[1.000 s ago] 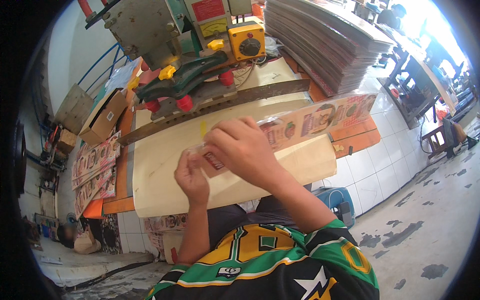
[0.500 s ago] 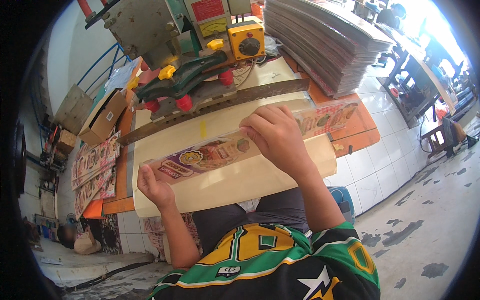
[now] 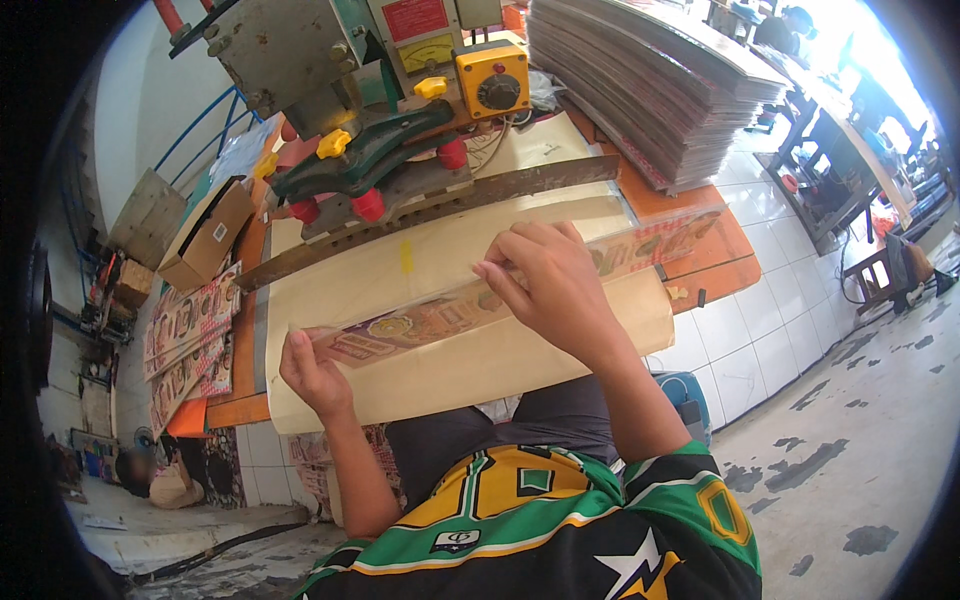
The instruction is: The person prepares plastic product labels by hand, aligning them one by one under a yellow guide bar on a work surface and then folding them into a stack.
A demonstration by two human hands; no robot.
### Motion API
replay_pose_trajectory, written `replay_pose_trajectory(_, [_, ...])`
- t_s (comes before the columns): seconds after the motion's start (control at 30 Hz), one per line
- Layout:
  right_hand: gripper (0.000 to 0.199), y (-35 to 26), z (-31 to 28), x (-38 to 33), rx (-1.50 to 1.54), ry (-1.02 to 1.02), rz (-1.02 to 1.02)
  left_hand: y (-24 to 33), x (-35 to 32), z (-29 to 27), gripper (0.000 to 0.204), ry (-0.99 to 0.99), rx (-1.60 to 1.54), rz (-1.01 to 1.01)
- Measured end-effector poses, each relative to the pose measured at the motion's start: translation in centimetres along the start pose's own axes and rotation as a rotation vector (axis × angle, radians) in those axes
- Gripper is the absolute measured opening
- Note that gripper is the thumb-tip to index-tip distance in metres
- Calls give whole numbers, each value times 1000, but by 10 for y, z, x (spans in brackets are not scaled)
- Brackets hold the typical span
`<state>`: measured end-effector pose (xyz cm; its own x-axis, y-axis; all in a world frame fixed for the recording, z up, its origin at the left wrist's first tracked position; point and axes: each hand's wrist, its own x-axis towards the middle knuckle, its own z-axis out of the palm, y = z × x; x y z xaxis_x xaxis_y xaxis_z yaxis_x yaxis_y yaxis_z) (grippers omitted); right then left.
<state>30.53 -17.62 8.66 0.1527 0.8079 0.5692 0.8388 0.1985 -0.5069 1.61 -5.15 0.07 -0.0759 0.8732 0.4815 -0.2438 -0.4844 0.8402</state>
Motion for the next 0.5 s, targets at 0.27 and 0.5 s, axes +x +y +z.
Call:
replay_pose_trajectory(0.27, [21,4,-24,-17,-67,9,-5,-3,-4,-47,35,-186,100,102])
replay_pose_trajectory(0.5, [20,21,-47,-33,-117,10,2,1,3,-98,37,-109,42,80])
